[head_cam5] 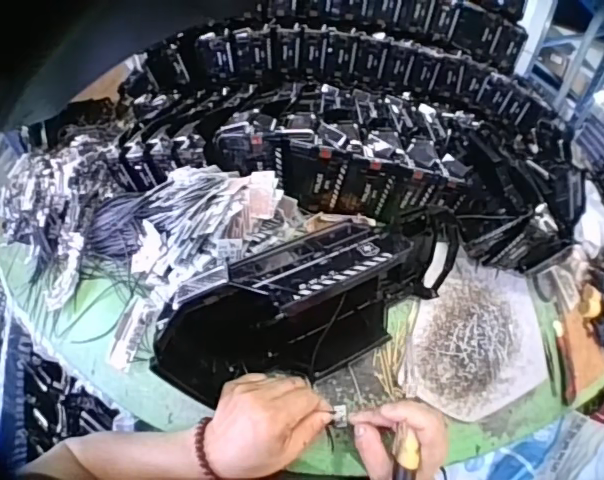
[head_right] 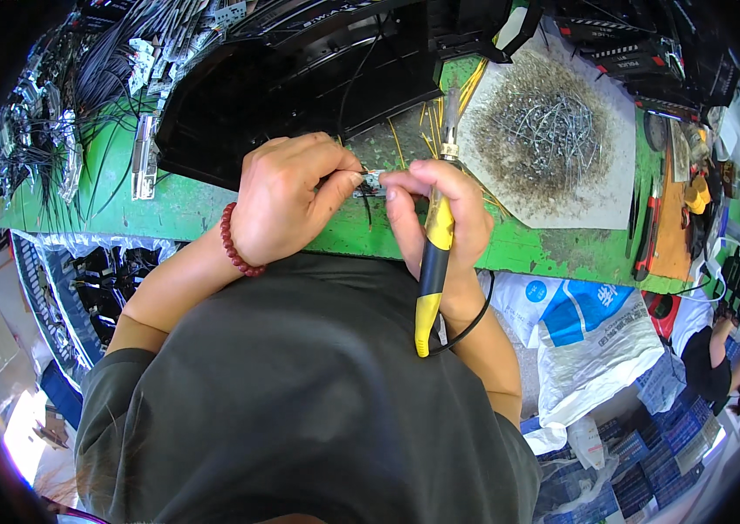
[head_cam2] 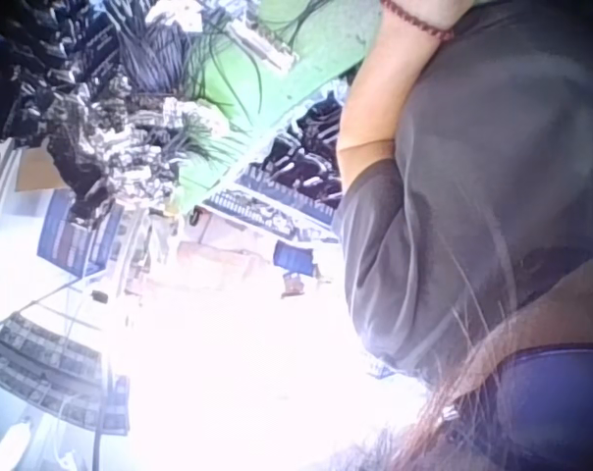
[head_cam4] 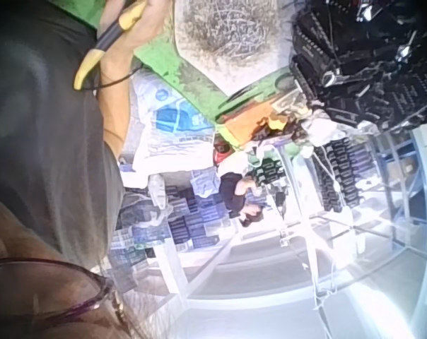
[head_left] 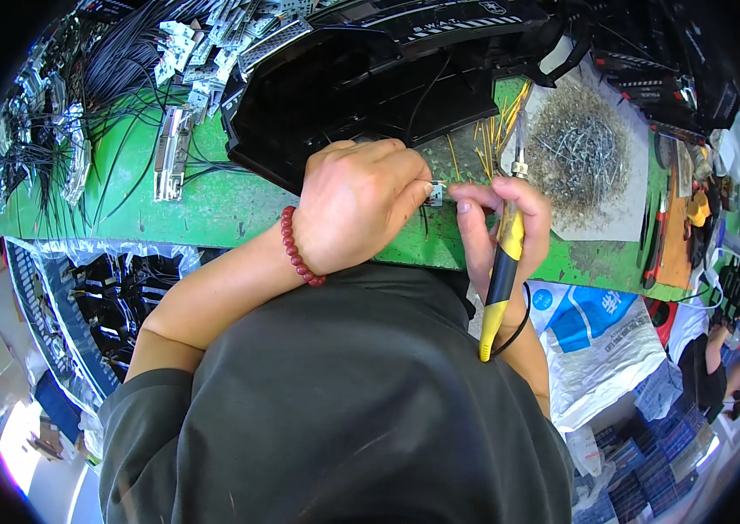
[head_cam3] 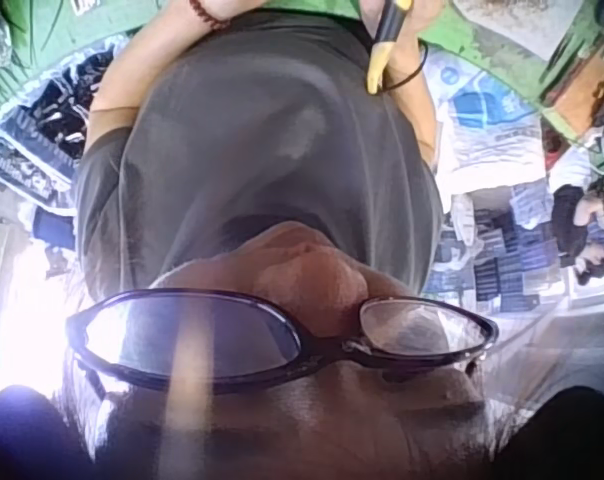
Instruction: Soldering wires and assembling electronic components into toy housings at a factory workbench.
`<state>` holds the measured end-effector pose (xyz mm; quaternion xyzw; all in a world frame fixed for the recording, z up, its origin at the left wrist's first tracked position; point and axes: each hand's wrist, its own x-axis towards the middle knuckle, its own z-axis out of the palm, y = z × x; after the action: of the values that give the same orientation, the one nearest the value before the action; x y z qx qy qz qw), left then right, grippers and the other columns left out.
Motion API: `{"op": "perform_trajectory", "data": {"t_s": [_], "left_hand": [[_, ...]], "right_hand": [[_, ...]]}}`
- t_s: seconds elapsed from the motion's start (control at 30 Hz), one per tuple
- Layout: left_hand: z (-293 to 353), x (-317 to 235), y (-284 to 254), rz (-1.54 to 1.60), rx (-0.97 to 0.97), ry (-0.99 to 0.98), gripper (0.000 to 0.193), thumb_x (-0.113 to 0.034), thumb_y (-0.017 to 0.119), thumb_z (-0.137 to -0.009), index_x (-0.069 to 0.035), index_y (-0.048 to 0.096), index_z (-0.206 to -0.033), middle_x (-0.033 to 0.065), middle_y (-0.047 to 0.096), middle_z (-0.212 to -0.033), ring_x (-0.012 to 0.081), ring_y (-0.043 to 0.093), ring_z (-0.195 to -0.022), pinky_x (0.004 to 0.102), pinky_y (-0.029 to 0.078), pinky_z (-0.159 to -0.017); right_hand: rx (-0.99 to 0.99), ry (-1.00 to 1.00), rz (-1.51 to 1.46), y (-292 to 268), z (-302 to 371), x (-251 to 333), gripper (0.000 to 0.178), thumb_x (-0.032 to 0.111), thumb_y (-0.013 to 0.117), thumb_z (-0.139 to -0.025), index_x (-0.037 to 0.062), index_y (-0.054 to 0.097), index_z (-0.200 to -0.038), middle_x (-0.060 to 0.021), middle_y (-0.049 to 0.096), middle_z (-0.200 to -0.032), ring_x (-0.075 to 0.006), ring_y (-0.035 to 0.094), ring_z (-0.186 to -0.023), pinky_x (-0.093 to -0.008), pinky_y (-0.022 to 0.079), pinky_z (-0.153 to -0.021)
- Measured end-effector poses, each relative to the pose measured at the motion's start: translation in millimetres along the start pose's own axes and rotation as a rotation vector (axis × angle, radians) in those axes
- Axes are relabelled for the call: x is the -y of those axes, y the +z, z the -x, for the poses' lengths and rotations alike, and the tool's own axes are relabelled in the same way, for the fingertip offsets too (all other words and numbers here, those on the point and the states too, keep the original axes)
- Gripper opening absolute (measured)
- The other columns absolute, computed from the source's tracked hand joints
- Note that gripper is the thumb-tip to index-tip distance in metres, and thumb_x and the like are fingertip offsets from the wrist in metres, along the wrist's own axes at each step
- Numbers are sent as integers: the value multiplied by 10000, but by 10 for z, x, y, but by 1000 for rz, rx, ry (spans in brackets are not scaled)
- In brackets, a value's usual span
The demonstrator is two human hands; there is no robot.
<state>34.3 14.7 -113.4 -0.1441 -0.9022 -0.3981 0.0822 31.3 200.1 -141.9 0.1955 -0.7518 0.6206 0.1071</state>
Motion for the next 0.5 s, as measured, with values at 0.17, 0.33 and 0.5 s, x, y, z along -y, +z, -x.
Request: {"op": "perform_trajectory", "data": {"t_s": [0.17, 0.33, 0.5], "left_hand": [[-8, -3, -18, -7, 10, 12, 65, -91, 689, -755, -71, 627, -750, 52, 601, -687, 241, 599, -629, 339, 447, -561], [4, -7, -15, -12, -3, 29, 65, -90, 690, -752, -73, 627, -752, 50, 598, -684, 240, 594, -617, 339, 440, -554], [15, -4, -10, 0, -8, 30, 64, -89, 688, -750, -73, 626, -752, 52, 593, -680, 240, 591, -612, 337, 435, -551]], "right_hand": [[12, -20, 1, -8, -11, 4, 367, -71, 674, -774, 17, 520, -1095, -134, 699, -819, -185, 694, -761, -279, 528, -711], [50, -91, 47, 0, -74, 15, 345, -77, 670, -770, 1, 525, -1073, -144, 699, -825, -200, 698, -749, -288, 533, -703], [55, -156, 102, -12, -55, 12, 347, -86, 667, -765, -5, 528, -1073, -146, 698, -830, -202, 699, -738, -284, 533, -693]]}}
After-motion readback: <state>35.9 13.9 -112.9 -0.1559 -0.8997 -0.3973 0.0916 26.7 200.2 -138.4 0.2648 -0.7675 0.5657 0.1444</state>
